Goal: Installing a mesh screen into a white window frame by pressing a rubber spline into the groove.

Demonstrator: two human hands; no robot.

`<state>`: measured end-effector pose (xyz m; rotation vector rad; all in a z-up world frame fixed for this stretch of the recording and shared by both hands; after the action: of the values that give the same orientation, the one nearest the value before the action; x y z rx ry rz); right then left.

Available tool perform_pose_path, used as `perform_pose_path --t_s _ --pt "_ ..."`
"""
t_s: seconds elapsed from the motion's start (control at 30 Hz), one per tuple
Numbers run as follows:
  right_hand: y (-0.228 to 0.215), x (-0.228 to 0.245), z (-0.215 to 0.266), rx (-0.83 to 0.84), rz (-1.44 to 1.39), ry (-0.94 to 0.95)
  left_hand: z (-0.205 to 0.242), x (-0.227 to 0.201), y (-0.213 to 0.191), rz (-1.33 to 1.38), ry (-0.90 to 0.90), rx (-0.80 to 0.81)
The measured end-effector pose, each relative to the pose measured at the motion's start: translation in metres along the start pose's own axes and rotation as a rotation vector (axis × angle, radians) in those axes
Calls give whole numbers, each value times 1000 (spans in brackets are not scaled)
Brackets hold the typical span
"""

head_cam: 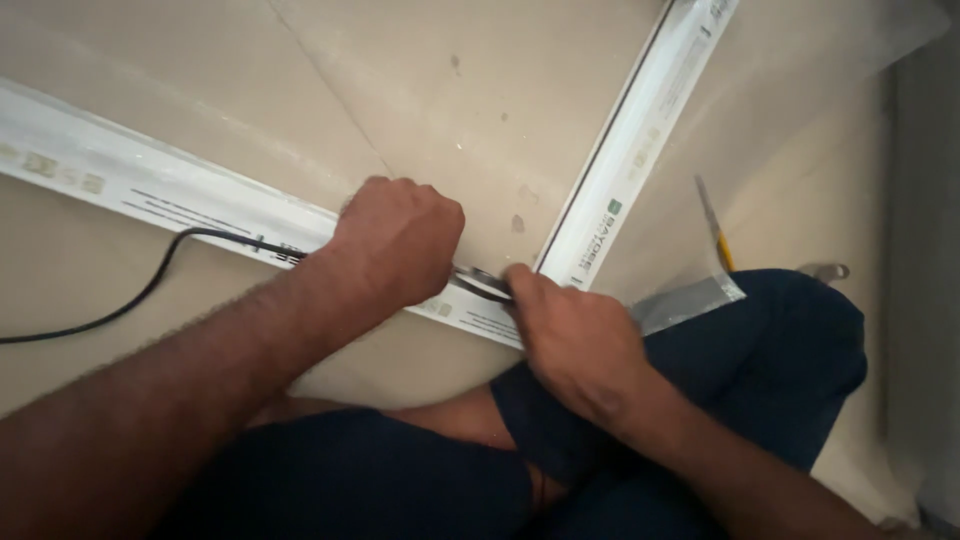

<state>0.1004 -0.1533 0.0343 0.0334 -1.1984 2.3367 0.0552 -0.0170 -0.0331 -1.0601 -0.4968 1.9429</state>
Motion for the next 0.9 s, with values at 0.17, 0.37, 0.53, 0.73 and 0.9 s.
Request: perform_pose_path --t_s 0.17,0.37,0.53,0.73,0.9 --pt "7 -3 -2 -24 45 33 -2 5 1 -6 -18 -62" --pt "2 -11 3 144 64 65 -1 5 -3 -5 -19 -26" --pt "-4 0 7 28 177 -84 -1 0 0 -12 -12 -54" --pt "-4 -13 11 126 123 45 -3 8 -3 -31 -41 -61" --pt "0 -11 11 137 142 30 -2 0 1 -50 -20 -19"
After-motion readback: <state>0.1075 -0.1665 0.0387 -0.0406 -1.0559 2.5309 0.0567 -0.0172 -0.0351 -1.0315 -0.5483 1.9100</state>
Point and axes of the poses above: each hand's wrist, its own z-axis away from the middle knuckle, its own y-axis out of the palm, x = y × z, the point moved 6 cm from there along -z, towards the middle knuckle, and after that the axes turned 7 degrees about x, right-handed, at the moved point
